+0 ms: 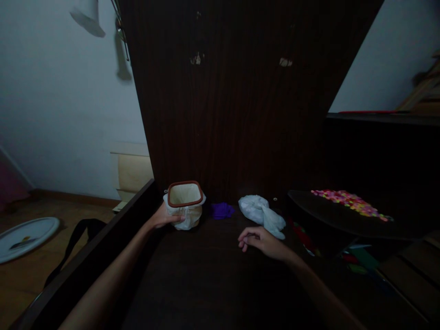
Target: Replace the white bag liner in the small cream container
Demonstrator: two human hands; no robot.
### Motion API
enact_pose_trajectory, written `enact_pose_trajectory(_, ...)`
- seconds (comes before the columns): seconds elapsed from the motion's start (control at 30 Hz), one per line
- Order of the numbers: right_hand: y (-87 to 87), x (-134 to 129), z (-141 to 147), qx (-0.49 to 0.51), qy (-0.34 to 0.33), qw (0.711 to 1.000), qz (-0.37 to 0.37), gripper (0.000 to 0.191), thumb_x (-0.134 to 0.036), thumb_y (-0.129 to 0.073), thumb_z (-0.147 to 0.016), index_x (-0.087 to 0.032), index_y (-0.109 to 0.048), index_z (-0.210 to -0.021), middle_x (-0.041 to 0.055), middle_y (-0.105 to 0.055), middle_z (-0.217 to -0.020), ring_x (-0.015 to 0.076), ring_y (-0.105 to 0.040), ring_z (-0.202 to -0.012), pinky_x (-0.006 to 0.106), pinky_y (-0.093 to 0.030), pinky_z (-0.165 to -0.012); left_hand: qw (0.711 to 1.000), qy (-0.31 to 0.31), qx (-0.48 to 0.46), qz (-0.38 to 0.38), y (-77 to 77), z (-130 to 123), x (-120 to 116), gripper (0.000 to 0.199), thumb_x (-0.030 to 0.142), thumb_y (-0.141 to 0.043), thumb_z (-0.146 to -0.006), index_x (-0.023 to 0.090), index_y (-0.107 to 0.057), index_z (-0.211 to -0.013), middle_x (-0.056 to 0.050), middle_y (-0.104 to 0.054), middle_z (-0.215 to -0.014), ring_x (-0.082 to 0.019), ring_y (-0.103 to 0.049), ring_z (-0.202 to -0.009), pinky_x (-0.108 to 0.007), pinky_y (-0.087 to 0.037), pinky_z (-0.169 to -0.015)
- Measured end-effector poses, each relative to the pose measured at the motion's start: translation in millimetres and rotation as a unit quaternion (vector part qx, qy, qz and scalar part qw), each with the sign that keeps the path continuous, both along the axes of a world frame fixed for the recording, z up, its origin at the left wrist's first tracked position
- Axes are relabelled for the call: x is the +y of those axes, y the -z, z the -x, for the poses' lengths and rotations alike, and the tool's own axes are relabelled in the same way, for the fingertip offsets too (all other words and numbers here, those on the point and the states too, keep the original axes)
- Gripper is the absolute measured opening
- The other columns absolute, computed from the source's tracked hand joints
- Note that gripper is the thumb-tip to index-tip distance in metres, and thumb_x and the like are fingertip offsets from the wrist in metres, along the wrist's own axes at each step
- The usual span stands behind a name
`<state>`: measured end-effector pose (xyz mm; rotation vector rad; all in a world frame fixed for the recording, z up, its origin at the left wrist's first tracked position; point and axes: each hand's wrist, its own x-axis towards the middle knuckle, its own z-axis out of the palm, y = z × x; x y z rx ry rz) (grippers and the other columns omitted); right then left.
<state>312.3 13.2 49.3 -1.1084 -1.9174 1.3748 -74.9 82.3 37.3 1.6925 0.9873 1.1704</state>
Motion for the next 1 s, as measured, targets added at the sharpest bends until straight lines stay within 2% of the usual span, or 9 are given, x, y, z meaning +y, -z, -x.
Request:
enact_pose_trajectory(0.13,23.0,-2,-2,0.001,-0.002,1.000,0.013,0.029,-0.045,-0.061,-0.086,-0.017,-0.068,-0.090,0.0100,-0.076,-0.086,0.0231,-0.073,-0.074,0.040,-0.055,-0.074,1.000,0.009,-0.004,0.004,-4.9,-1,12,0.098,0.050,-0.095,-0.054,0.014,-0.052,-0.134,-0.023,-0.065,-0.134,-0.044,-0.060,-0.126,-0.060,-0.044,-0.111)
enact_pose_trajectory(0.33,43.4,5,-2,0.013,-0.005,1.000,0.027,0.033,-0.049,-0.062,-0.084,-0.017,-0.067,-0.090,0.0091,-0.076,-0.085,0.0215,-0.072,-0.072,0.037,-0.054,-0.072,0.999,-0.036,-0.008,-0.016,2.6,1,22,0.111,0.049,-0.096,-0.054,0.015,-0.040,-0.144,-0.023,-0.057,-0.142,-0.044,-0.052,-0.135,-0.061,-0.038,-0.116)
enact_pose_trajectory(0.5,49.6,7,1,0.019,-0.008,0.999,0.033,0.030,-0.045,-0.062,-0.085,-0.016,-0.068,-0.091,0.0091,-0.076,-0.086,0.0202,-0.072,-0.071,0.035,-0.053,-0.072,0.993,-0.107,0.004,-0.041,13.2,3,17,0.140,0.051,-0.096,-0.053,0.023,-0.007,-0.159,-0.022,-0.030,-0.160,-0.043,-0.029,-0.150,-0.062,-0.019,-0.123)
enact_pose_trajectory(0.57,50.0,6,2,0.020,-0.007,0.999,0.034,0.029,-0.044,-0.063,-0.085,-0.016,-0.068,-0.091,0.0089,-0.076,-0.085,0.0202,-0.072,-0.071,0.035,-0.053,-0.071,0.988,-0.131,0.026,-0.072,16.0,6,14,0.149,0.055,-0.095,-0.052,0.026,0.003,-0.160,-0.023,-0.018,-0.165,-0.043,-0.022,-0.153,-0.061,-0.017,-0.124)
enact_pose_trajectory(0.73,47.0,0,-3,0.019,-0.005,0.999,0.034,0.029,-0.043,-0.062,-0.086,-0.015,-0.068,-0.092,0.0096,-0.076,-0.087,0.0206,-0.072,-0.073,0.035,-0.053,-0.073,0.973,-0.113,0.108,-0.170,14.7,20,7,0.163,0.063,-0.096,-0.041,0.024,0.006,-0.161,-0.028,-0.007,-0.167,-0.048,-0.013,-0.153,-0.067,-0.017,-0.121)
enact_pose_trajectory(0.8,45.3,-3,-7,0.018,-0.004,0.999,0.032,0.029,-0.043,-0.062,-0.086,-0.015,-0.068,-0.092,0.0101,-0.076,-0.088,0.0207,-0.072,-0.074,0.036,-0.053,-0.074,0.961,-0.121,0.145,-0.204,8.6,21,0,0.158,0.066,-0.094,-0.045,0.022,0.002,-0.162,-0.029,-0.009,-0.166,-0.049,-0.014,-0.153,-0.068,-0.021,-0.120)
enact_pose_trajectory(0.87,44.2,-6,-9,0.018,-0.003,0.999,0.031,0.030,-0.043,-0.062,-0.086,-0.015,-0.068,-0.092,0.0102,-0.076,-0.088,0.0207,-0.071,-0.074,0.036,-0.053,-0.074,0.942,-0.151,0.182,-0.240,-0.9,16,-10,0.140,0.065,-0.089,-0.058,0.022,-0.004,-0.162,-0.027,-0.016,-0.166,-0.047,-0.020,-0.152,-0.067,-0.026,-0.119)
enact_pose_trajectory(0.9,43.9,-7,-10,0.018,-0.003,0.999,0.031,0.030,-0.044,-0.062,-0.085,-0.015,-0.068,-0.092,0.0101,-0.076,-0.087,0.0206,-0.071,-0.074,0.036,-0.053,-0.074,0.928,-0.174,0.199,-0.261,-6.6,10,-15,0.128,0.063,-0.085,-0.067,0.023,-0.009,-0.162,-0.025,-0.020,-0.165,-0.045,-0.023,-0.152,-0.066,-0.028,-0.119)
enact_pose_trajectory(1.0,44.0,-11,-11,0.018,-0.002,0.999,0.029,0.031,-0.046,-0.062,-0.086,-0.015,-0.068,-0.092,0.0098,-0.075,-0.087,0.0206,-0.071,-0.074,0.036,-0.053,-0.074,0.872,-0.223,0.252,-0.355,-23.2,-12,-27,0.097,0.058,-0.078,-0.079,0.022,-0.031,-0.156,-0.020,-0.041,-0.157,-0.041,-0.029,-0.151,-0.066,-0.028,-0.119)
